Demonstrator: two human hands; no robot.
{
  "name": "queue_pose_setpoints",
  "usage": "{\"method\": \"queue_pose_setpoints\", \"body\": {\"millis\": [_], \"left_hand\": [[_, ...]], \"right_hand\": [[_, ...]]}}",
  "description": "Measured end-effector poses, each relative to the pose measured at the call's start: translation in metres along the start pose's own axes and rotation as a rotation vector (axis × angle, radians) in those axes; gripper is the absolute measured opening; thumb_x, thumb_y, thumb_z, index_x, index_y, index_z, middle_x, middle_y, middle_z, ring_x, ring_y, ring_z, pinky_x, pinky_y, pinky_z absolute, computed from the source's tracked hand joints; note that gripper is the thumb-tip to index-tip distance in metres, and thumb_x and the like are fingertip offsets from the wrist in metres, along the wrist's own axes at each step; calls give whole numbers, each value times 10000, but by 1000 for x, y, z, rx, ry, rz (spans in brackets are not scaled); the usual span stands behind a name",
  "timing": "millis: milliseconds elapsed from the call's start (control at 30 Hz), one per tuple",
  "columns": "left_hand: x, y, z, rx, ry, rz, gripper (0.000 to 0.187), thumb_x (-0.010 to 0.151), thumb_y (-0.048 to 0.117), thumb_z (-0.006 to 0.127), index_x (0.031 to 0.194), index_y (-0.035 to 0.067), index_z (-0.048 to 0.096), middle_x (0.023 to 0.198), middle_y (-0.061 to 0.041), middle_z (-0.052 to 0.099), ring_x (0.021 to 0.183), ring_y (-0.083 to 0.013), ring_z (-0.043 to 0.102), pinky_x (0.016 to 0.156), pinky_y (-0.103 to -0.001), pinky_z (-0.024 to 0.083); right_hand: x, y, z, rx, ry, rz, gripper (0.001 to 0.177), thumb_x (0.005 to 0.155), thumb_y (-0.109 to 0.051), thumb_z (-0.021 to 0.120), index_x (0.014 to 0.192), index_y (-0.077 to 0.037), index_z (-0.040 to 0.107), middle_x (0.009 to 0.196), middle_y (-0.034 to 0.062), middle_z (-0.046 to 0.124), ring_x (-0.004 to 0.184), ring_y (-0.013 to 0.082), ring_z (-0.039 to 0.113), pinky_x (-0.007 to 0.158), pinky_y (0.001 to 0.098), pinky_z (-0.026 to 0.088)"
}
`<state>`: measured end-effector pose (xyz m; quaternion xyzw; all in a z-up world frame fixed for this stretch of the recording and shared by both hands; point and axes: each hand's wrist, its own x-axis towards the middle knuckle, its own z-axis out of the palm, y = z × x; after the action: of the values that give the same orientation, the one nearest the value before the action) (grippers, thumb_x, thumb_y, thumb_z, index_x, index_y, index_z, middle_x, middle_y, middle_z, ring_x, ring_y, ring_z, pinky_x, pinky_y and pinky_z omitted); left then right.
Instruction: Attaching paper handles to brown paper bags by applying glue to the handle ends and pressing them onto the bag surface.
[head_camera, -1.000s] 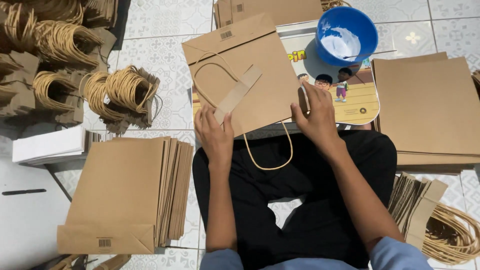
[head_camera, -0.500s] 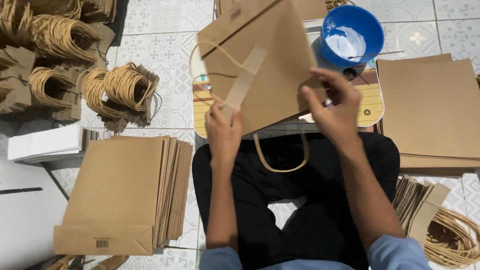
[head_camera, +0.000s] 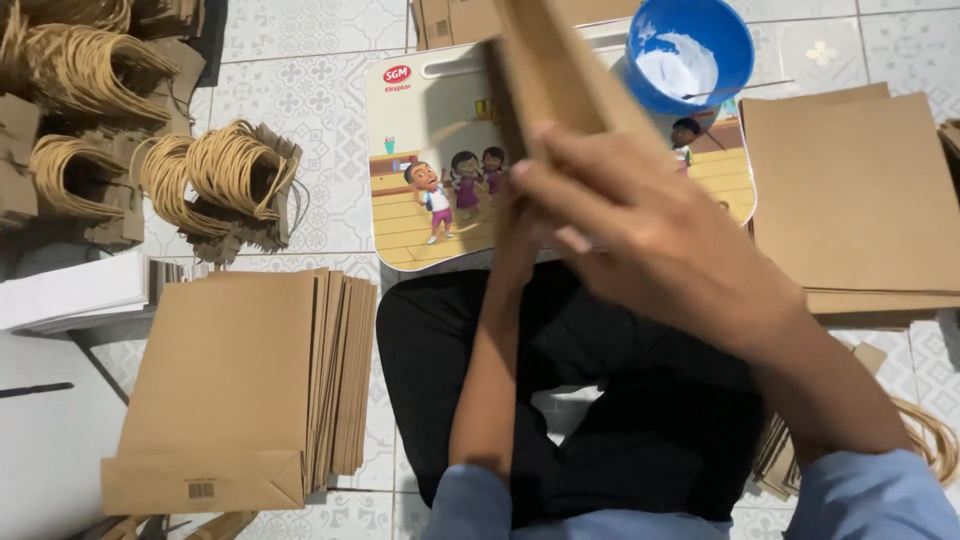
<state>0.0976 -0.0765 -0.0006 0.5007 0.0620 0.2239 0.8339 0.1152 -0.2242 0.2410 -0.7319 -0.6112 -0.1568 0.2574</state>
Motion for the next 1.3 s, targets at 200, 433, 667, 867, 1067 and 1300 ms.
{"method": "queue_pose_setpoints", "body": {"millis": [200,433,667,867,1067,1300], "left_hand": [[-40,49,-112,307,561,61,386,997,181,589,1348,55,491,1127,-76,616,957,-149,608,845,-278,504],[-72,126,-105,424,573,-123,512,1025,288,475,1424,43,269,1326,-240,664,1147,-324,728,746,-350,663],[-65,128,-58,819,297,-112,215,1060,270,527,1029,73,445,1102,-249,745,981,-365,753,781,-431,625],[-55,126,-27,987,377,24,209,1070,257,545,1037,63,475,867,-251,737,809,-342,759,606,-388,562],[-27,125,-4,993,345,220,172,957,112,731,932,55,570,1034,-222,738,890,-380,760,678,-397,629],[9,110,-8,798,318,241,190,833,213,878,872,146,705,726,-25,698,734,-89,697,601,-227,541]], "right_hand": [[4,0,15,738,-434,-133,514,923,-202,679,1412,-78,583,1604,139,435,1478,375,469,1163,504,466],[-21,59,76,467,-247,87,547,844,-48,715,1381,-50,616,1409,167,640,1247,338,648,1031,451,524],[-70,115,149,-115,-581,353,454,885,-650,614,1278,-439,695,1513,-38,587,1387,351,494,1015,558,467],[-64,99,195,-333,-324,349,471,975,-742,466,1311,-485,673,1484,-22,612,1319,387,538,866,546,498],[-51,91,216,-300,-201,358,423,951,-668,517,1217,-397,702,1371,29,663,1226,412,558,842,554,403],[-44,84,147,-253,-49,388,313,954,-516,629,1151,-311,759,1179,4,750,1201,290,629,864,525,362]]}}
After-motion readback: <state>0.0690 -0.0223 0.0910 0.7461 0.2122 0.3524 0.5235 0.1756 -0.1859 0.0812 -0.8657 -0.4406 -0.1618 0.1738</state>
